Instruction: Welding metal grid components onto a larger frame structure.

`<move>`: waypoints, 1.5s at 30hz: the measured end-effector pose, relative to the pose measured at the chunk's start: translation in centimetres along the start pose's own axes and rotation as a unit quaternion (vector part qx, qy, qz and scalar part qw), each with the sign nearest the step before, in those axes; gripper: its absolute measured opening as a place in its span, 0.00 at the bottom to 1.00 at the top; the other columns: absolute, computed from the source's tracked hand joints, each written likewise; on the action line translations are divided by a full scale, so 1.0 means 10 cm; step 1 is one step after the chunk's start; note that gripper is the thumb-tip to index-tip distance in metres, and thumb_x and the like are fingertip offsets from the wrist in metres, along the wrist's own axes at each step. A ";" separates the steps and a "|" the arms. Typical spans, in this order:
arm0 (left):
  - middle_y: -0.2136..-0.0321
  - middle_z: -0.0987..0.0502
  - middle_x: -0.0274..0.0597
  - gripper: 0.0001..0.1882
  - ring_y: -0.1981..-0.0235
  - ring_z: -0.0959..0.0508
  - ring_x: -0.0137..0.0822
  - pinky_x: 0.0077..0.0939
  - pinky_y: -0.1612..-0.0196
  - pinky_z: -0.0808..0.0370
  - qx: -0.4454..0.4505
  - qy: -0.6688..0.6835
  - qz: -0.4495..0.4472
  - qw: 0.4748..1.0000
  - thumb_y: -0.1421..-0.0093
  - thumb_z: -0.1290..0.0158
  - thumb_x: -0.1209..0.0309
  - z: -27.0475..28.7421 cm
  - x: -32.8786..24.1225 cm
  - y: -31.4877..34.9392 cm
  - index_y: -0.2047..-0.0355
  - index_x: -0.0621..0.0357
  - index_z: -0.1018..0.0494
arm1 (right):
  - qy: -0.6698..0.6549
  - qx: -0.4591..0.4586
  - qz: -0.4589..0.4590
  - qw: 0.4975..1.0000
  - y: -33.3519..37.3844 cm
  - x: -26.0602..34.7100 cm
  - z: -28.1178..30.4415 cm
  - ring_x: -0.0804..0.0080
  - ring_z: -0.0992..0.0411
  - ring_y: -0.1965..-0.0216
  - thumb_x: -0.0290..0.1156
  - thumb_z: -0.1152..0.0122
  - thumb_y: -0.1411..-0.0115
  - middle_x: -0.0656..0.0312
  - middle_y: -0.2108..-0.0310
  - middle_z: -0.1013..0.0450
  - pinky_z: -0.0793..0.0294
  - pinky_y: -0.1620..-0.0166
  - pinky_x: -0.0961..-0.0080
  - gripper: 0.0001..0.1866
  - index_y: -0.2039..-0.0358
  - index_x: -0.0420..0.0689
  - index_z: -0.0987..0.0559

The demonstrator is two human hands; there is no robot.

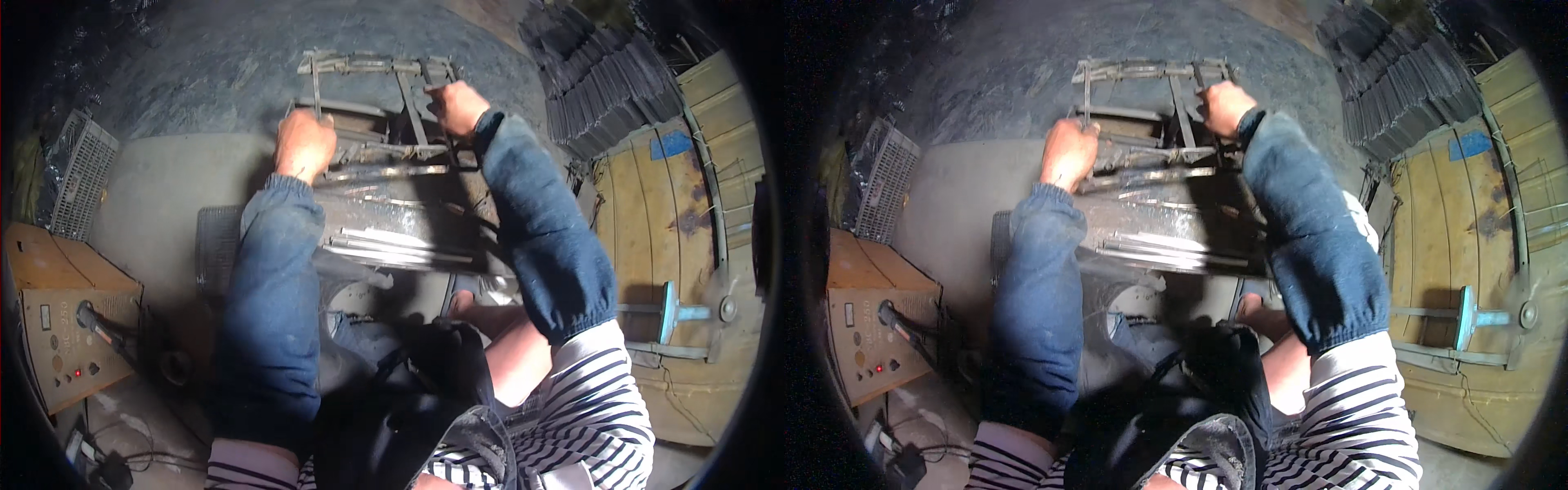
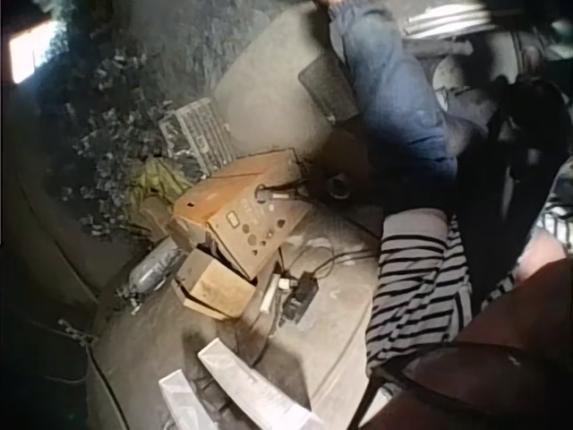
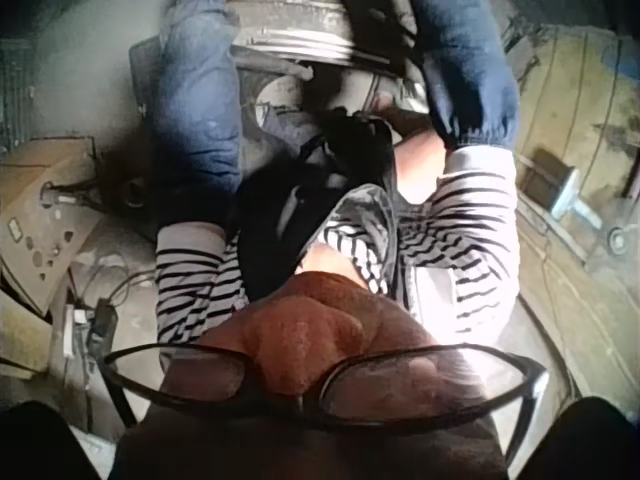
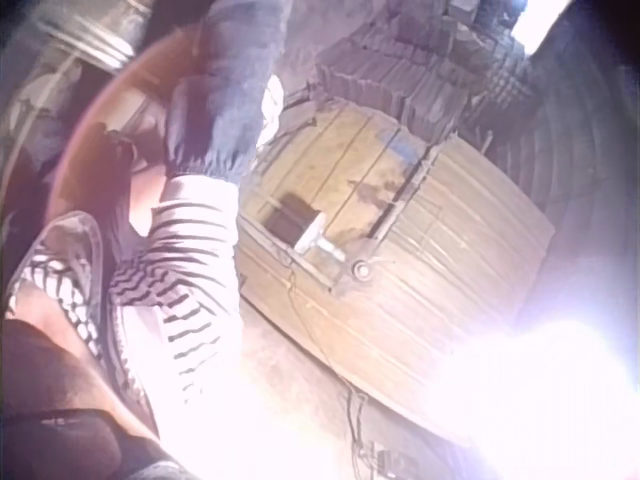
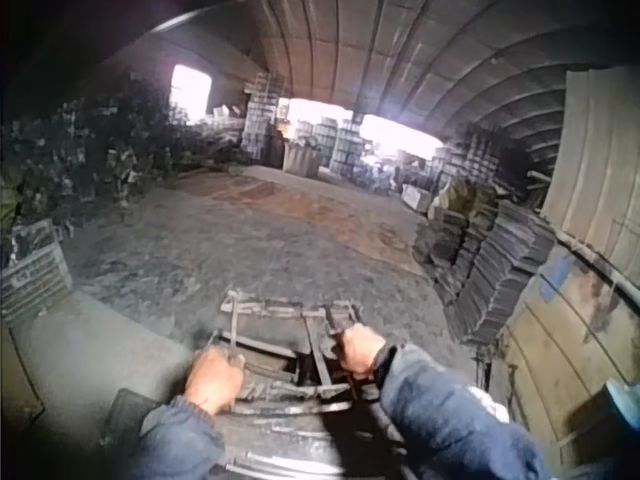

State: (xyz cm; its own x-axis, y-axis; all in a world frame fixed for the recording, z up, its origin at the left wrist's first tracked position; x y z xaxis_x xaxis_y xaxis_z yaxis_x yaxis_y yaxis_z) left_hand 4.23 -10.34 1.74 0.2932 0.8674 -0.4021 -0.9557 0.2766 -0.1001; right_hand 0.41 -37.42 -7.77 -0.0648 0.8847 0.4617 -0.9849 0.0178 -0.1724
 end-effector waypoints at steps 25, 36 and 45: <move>0.59 0.22 0.74 0.23 0.52 0.21 0.64 0.46 0.48 0.26 -0.029 0.010 -0.036 0.999 0.39 0.43 0.61 0.09 -0.41 -0.42 0.61 0.78 0.22 | -0.027 0.119 0.089 0.988 1.45 0.62 -0.80 0.45 0.29 0.48 0.27 0.38 0.50 0.44 0.52 0.28 0.27 0.45 0.58 0.23 0.51 0.37 0.24; 0.58 0.22 0.74 0.23 0.51 0.21 0.64 0.47 0.47 0.26 -0.018 -0.004 -0.027 0.999 0.39 0.43 0.61 0.06 -0.46 -0.37 0.60 0.78 0.22 | -0.041 0.063 0.077 0.994 1.52 0.58 -0.68 0.45 0.31 0.48 0.31 0.37 0.44 0.44 0.52 0.28 0.29 0.44 0.56 0.20 0.53 0.35 0.27; 0.59 0.22 0.73 0.23 0.52 0.21 0.63 0.46 0.47 0.26 -0.012 -0.011 -0.033 0.999 0.39 0.43 0.62 0.04 -0.47 -0.31 0.60 0.77 0.22 | -0.084 0.014 0.152 0.985 1.51 0.64 -0.41 0.47 0.27 0.56 0.22 0.36 0.53 0.50 0.62 0.23 0.25 0.51 0.58 0.21 0.55 0.38 0.19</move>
State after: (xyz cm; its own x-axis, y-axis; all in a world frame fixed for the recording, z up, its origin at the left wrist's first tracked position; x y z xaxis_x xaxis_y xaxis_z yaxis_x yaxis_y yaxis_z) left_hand 5.85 -15.16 4.33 0.3558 0.8565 -0.3739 -0.9345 0.3238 -0.1476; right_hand -14.25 -29.59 -11.04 -0.3800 0.7573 0.5312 -0.9200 -0.2500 -0.3017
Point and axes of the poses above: each hand's wrist, its own y-axis away from the middle knuckle, its own z-axis out of the back of the hand, x = y × z, the point moved 5 cm from there along -y, towards the middle knuckle
